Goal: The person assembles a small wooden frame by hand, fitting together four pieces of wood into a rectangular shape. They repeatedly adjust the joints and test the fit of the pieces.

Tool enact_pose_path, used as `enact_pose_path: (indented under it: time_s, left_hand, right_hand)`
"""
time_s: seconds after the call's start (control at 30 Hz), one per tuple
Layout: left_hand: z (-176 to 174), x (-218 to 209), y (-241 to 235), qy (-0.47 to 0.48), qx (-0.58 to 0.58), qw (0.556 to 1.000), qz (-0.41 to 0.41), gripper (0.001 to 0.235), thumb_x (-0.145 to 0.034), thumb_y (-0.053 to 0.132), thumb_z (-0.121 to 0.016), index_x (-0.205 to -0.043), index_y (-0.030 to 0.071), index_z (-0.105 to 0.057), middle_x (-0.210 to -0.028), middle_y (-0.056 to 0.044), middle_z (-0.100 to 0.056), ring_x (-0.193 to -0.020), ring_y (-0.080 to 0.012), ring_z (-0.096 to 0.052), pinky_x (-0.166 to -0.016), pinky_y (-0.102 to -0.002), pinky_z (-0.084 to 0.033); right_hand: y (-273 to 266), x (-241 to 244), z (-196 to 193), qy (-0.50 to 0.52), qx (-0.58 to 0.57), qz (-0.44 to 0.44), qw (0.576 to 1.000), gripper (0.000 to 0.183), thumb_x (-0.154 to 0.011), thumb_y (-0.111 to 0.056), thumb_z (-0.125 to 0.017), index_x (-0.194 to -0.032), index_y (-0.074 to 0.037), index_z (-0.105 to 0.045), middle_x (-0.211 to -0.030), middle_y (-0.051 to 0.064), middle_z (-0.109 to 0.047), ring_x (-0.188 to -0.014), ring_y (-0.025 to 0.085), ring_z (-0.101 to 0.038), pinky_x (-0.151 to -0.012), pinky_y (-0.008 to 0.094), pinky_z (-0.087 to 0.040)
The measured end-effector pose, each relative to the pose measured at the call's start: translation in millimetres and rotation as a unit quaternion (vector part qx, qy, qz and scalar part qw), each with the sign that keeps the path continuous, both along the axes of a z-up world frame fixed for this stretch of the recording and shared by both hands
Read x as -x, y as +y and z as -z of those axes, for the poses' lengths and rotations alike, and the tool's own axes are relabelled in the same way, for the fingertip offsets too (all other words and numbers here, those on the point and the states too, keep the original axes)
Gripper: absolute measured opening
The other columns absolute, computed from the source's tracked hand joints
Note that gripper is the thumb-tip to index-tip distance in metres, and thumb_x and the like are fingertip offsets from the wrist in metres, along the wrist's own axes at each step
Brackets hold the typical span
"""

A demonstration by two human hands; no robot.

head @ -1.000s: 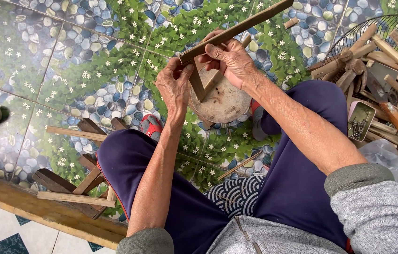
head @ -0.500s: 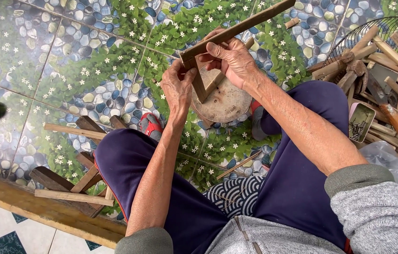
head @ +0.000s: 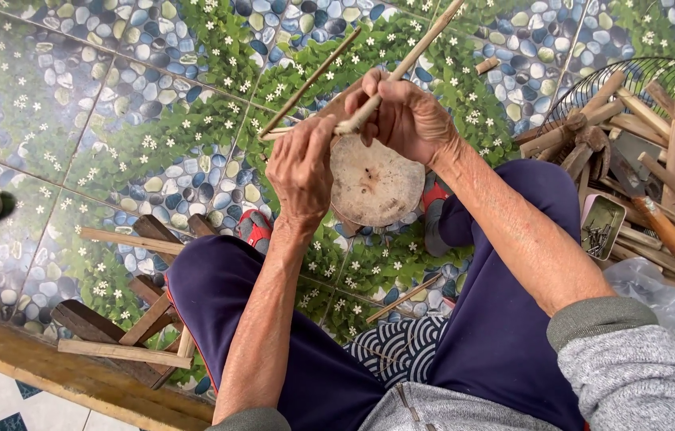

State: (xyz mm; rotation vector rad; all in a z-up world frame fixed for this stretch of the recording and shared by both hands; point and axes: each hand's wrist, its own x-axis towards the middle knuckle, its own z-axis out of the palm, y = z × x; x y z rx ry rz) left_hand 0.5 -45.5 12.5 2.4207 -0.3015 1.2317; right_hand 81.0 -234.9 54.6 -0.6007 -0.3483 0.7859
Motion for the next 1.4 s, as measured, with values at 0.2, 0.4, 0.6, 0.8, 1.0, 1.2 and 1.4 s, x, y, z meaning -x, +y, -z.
enact_pose_path:
  time_s: [0.2, 0.4, 0.6, 0.8, 1.0, 1.2, 1.4]
  left_hand:
    - [-34.5, 10.2, 7.7, -0.059, -0.085, 0.994, 0.037, 0.022, -0.106, 0.009, -0.053, -0.117, 0.011, -0.073, -0.107, -0.009, -0.07, -0.105, -0.0278, -0.073, -0.087, -0.039, -0.059]
    - [-53.0, 18.4, 8.4, -0.065, -0.087, 0.991, 0.072, 0.027, -0.107, 0.005, -0.047, -0.119, 0.006, -0.072, -0.106, -0.014, -0.069, -0.105, -0.0322, -0.073, -0.088, -0.04, -0.058]
    - [-45.1, 16.5, 9.6, -0.05, -0.072, 0.993, 0.078, 0.027, -0.107, 0.005, -0.048, -0.119, 0.006, -0.071, -0.105, -0.014, -0.068, -0.105, -0.0328, -0.072, -0.089, -0.041, -0.057]
    - [-45.4, 10.8, 3.0, 0.047, 0.023, 0.995, 0.088, 0.017, -0.107, 0.009, -0.052, -0.111, 0.009, -0.069, -0.099, -0.01, -0.07, -0.096, -0.0302, -0.073, -0.086, -0.039, -0.055]
    - [-24.8, 3.5, -2.7, 0.159, 0.319, 0.918, 0.172, 0.014, -0.107, 0.017, -0.055, -0.105, 0.01, -0.067, -0.092, -0.01, -0.072, -0.084, -0.0251, -0.071, -0.079, -0.039, -0.055]
    - [-38.3, -0.2, -5.8, 0.204, 0.455, 0.849, 0.174, 0.008, -0.105, 0.017, -0.061, -0.107, 0.013, -0.067, -0.087, -0.007, -0.074, -0.082, -0.0178, -0.073, -0.081, -0.035, -0.06]
    - [-31.8, -10.8, 7.8, 0.215, 0.497, 0.814, 0.209, 0.011, -0.107, 0.016, -0.058, -0.106, 0.007, -0.065, -0.081, -0.01, -0.072, -0.078, -0.019, -0.075, -0.075, -0.033, -0.063]
  right_hand:
    - [-4.2, -0.2, -6.7, -0.033, 0.053, -0.007, 0.998, 0.025, -0.095, -0.025, -0.062, -0.104, -0.006, -0.049, -0.104, 0.026, -0.068, -0.09, 0.034, -0.077, -0.072, 0.042, -0.066]
    - [-6.8, -1.5, -5.7, -0.05, 0.043, -0.023, 0.998, 0.024, -0.093, -0.023, -0.062, -0.102, -0.007, -0.047, -0.102, 0.028, -0.066, -0.082, 0.028, -0.074, -0.076, 0.044, -0.065]
    - [-4.3, -1.3, -5.1, -0.058, 0.041, -0.019, 0.997, 0.023, -0.093, -0.022, -0.061, -0.103, -0.006, -0.047, -0.103, 0.029, -0.065, -0.083, 0.03, -0.074, -0.079, 0.046, -0.064]
    - [-4.7, -7.3, 13.4, -0.034, 0.044, 0.01, 0.998, 0.027, -0.099, -0.026, -0.059, -0.111, -0.005, -0.048, -0.108, 0.028, -0.066, -0.093, 0.037, -0.076, -0.081, 0.049, -0.063]
    - [-2.2, -8.6, 25.1, -0.008, 0.042, 0.042, 0.998, 0.039, -0.102, -0.035, -0.059, -0.124, -0.004, -0.051, -0.11, 0.028, -0.071, -0.095, 0.04, -0.076, -0.079, 0.049, -0.065]
    - [2.3, 0.6, 5.0, -0.066, 0.08, 0.038, 0.994, 0.037, -0.102, -0.028, -0.059, -0.124, 0.002, -0.062, -0.112, 0.025, -0.074, -0.096, 0.037, -0.078, -0.079, 0.044, -0.066]
    - [-15.8, 10.4, 16.8, -0.433, 0.388, 0.373, 0.723, 0.034, -0.105, -0.033, -0.072, -0.087, -0.004, -0.069, -0.07, 0.01, -0.072, -0.064, 0.023, -0.073, -0.063, 0.034, -0.057]
